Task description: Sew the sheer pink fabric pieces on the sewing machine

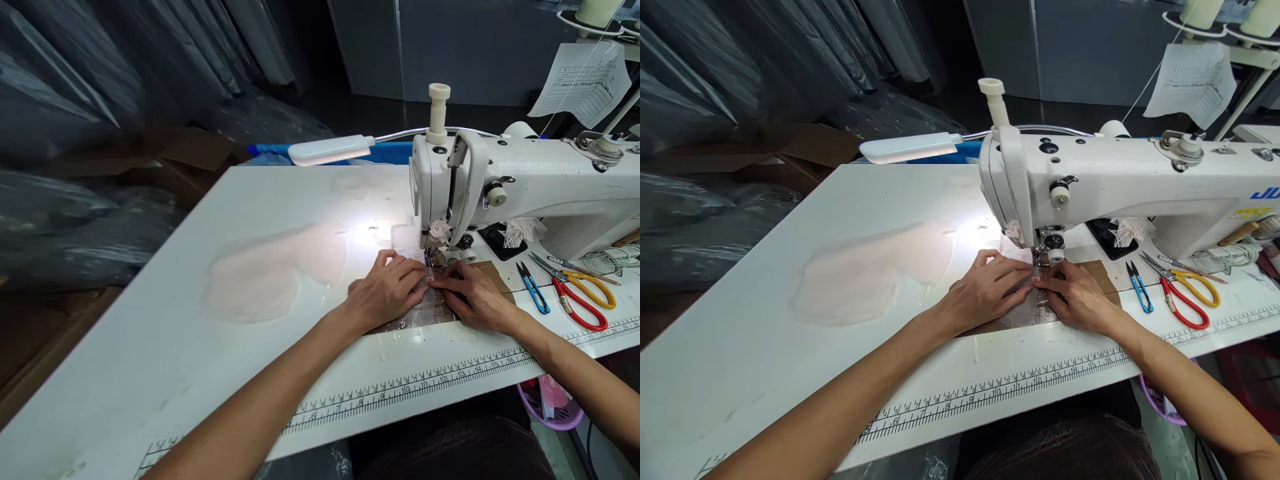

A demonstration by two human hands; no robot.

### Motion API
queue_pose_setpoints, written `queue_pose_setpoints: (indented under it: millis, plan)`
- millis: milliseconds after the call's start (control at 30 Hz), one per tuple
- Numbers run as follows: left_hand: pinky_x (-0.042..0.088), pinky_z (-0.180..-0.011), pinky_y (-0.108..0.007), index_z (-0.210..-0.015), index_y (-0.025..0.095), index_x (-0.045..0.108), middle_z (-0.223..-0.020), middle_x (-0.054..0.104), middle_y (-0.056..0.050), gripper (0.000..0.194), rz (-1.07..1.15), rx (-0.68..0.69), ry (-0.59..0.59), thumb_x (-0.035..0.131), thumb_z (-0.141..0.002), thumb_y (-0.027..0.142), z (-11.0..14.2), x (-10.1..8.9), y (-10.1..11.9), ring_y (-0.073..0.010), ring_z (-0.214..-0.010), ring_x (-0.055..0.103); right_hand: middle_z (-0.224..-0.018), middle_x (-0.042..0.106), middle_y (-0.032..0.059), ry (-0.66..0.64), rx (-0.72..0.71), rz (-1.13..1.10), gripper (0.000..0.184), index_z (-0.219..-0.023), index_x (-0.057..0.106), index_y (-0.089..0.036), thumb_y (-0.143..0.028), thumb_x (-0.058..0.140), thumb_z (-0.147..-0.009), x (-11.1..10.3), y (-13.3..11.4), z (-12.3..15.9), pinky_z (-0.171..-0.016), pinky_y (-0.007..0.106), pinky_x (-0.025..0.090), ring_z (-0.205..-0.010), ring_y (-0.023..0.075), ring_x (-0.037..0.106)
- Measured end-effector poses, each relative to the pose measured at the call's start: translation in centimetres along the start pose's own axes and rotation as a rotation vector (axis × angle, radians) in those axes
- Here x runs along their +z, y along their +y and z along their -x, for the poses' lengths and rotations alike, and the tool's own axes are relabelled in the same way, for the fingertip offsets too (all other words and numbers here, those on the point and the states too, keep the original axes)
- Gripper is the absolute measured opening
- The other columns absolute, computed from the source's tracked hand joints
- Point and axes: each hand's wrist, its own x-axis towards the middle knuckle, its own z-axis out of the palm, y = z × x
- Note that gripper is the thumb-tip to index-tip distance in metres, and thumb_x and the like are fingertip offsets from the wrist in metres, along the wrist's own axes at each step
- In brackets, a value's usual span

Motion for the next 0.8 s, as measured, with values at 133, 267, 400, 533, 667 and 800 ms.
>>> queue_pose_setpoints:
  millis: [133, 267, 400, 533, 667, 800]
  plan:
    - [0.053, -0.075, -0.037, -0.097, 0.02, 0.073, -0.101, 0.076, -0.004, 0.028, 0.069, 0.056, 0.016, 0.046, -0.099, 0.025, -0.1, -0.3, 0.1, -0.018, -0.083, 0.066, -0.107, 0.058, 0.0102, -0.008, 0.0, -0.002, 0.037, -0.123, 0.068, -0.024, -0.017, 0.046, -0.093, 0.0, -0.1, 0.1, -0.091, 0.042, 0.054, -0.101, 0.0204, 0.058]
    - [0.054, -0.076, -0.04, -0.101, 0.017, 0.074, -0.108, 0.075, -0.007, 0.026, 0.092, 0.069, -0.008, 0.052, -0.094, 0.029, 0.0, -1.0, 0.0, -0.0203, -0.084, 0.067, -0.105, 0.058, 0.0114, 0.009, -0.031, 0.004, 0.036, -0.124, 0.067, -0.02, -0.018, 0.045, -0.095, 0.0, -0.2, 0.1, -0.089, 0.043, 0.054, -0.099, 0.0212, 0.057]
    - [0.054, -0.079, -0.043, -0.107, 0.02, 0.073, -0.115, 0.073, -0.007, 0.03, 0.078, 0.024, -0.101, 0.05, -0.094, 0.033, 0.2, -1.2, 0.0, -0.0222, -0.089, 0.066, -0.109, 0.058, 0.0122, 0.004, -0.014, 0.025, 0.037, -0.127, 0.064, -0.021, -0.02, 0.042, -0.098, 0.1, -0.3, 0.2, -0.088, 0.042, 0.054, -0.101, 0.0215, 0.057]
    - [0.053, -0.081, -0.043, -0.112, 0.021, 0.072, -0.117, 0.071, -0.008, 0.032, 0.076, -0.02, -0.117, 0.047, -0.096, 0.035, 0.2, -0.9, -0.1, -0.0237, -0.095, 0.065, -0.108, 0.058, 0.0126, -0.015, 0.028, 0.05, 0.038, -0.132, 0.061, -0.021, -0.024, 0.042, -0.099, 0.2, -0.3, 0.3, -0.088, 0.043, 0.054, -0.099, 0.0217, 0.057]
    - [0.052, -0.081, -0.042, -0.111, 0.019, 0.072, -0.119, 0.07, -0.009, 0.032, 0.038, -0.053, -0.108, 0.047, -0.097, 0.034, 0.1, -0.7, -0.1, -0.0234, -0.093, 0.065, -0.107, 0.058, 0.0124, -0.015, 0.019, 0.071, 0.037, -0.13, 0.062, -0.022, -0.024, 0.042, -0.099, 0.2, -0.4, 0.4, -0.086, 0.043, 0.055, -0.098, 0.0217, 0.057]
    - [0.051, -0.077, -0.041, -0.109, 0.018, 0.072, -0.117, 0.071, -0.01, 0.032, -0.008, -0.071, -0.08, 0.045, -0.097, 0.032, -0.1, -0.4, 0.0, -0.0219, -0.085, 0.064, -0.108, 0.059, 0.0134, 0.013, -0.007, 0.086, 0.035, -0.126, 0.064, -0.021, -0.022, 0.042, -0.099, 0.3, -0.5, 0.4, -0.083, 0.043, 0.056, -0.098, 0.0233, 0.058]
